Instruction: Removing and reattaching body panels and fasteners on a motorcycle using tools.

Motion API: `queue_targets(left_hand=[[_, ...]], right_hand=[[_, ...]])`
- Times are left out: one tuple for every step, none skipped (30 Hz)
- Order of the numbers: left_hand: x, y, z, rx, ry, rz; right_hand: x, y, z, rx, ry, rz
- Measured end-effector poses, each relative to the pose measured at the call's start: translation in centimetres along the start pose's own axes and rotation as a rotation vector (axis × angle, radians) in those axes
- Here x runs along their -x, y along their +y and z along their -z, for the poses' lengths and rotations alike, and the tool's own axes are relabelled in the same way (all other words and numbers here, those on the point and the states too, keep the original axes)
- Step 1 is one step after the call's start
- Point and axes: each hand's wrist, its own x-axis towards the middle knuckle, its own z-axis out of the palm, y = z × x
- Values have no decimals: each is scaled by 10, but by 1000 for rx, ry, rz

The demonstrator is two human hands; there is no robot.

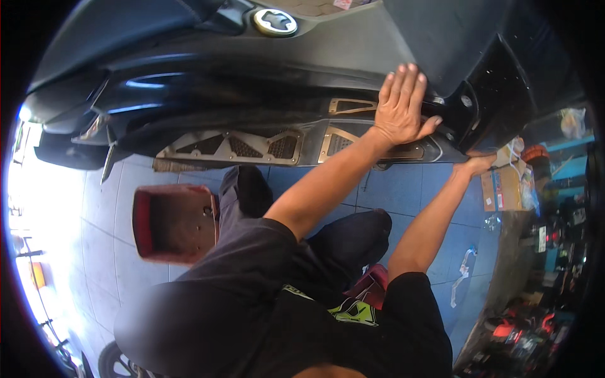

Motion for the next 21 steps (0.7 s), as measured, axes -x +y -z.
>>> queue_targets(left_hand=[[5, -11, 8, 31, -110, -165], [7, -32, 19, 76, -212, -212], [2, -49, 37, 149, -295, -85], [8, -76, 52, 30, -204, -62], [10, -97, 59, -84, -105, -48], [15, -108, 62, -97, -97, -52], [16, -113, 63, -139, -89, -28], [15, -120, 68, -194, -88, -8], [14, -123, 68, -208, -87, -15], [15, -118, 66, -264, -47, 24], [14, -112, 59, -305, 2, 59], [14, -108, 56, -295, 29, 69], [13, -104, 51, -268, 30, 58], [14, -101, 48, -268, 32, 64], [12, -100, 44, -262, 34, 68], [10, -103, 41, -250, 58, 52], [11, -106, 46, -236, 69, 44], [12, -106, 59, -283, 24, 84], [5, -98, 57, -302, 9, 122], [4, -99, 54, -313, 52, 166], [3, -94, 50, -317, 92, 212]], right_hand=[[-7, 0, 6, -6, 11, 16], [-13, 3, 10, 4, 23, 33], [-9, 1, 7, 5, 21, 31], [8, -7, -6, 49, 69, 9], [17, -10, -17, 85, 117, -4], [13, -6, -15, 74, 105, -8], [0, -1, -4, 83, 94, 18], [1, 4, -4, 87, 79, 29], [2, 11, -3, 77, 72, 18], [8, 11, -2, 89, 84, 37], [7, 7, -1, 98, 100, 70], [-11, 14, 11, 23, 18, 159], [-27, 20, 21, 21, 40, 178], [-39, 21, 33, -95, 76, 74], [-51, 25, 47, -215, 114, -22], [-57, 37, 54, 7, 115, 141], [-54, 46, 54, 250, 128, 282], [-28, 46, 33, 313, 162, 337], [-48, 50, 40, 118, 152, 305], [-24, 43, 15, 96, 193, 186], [3, 29, -9, 74, 236, 70]])
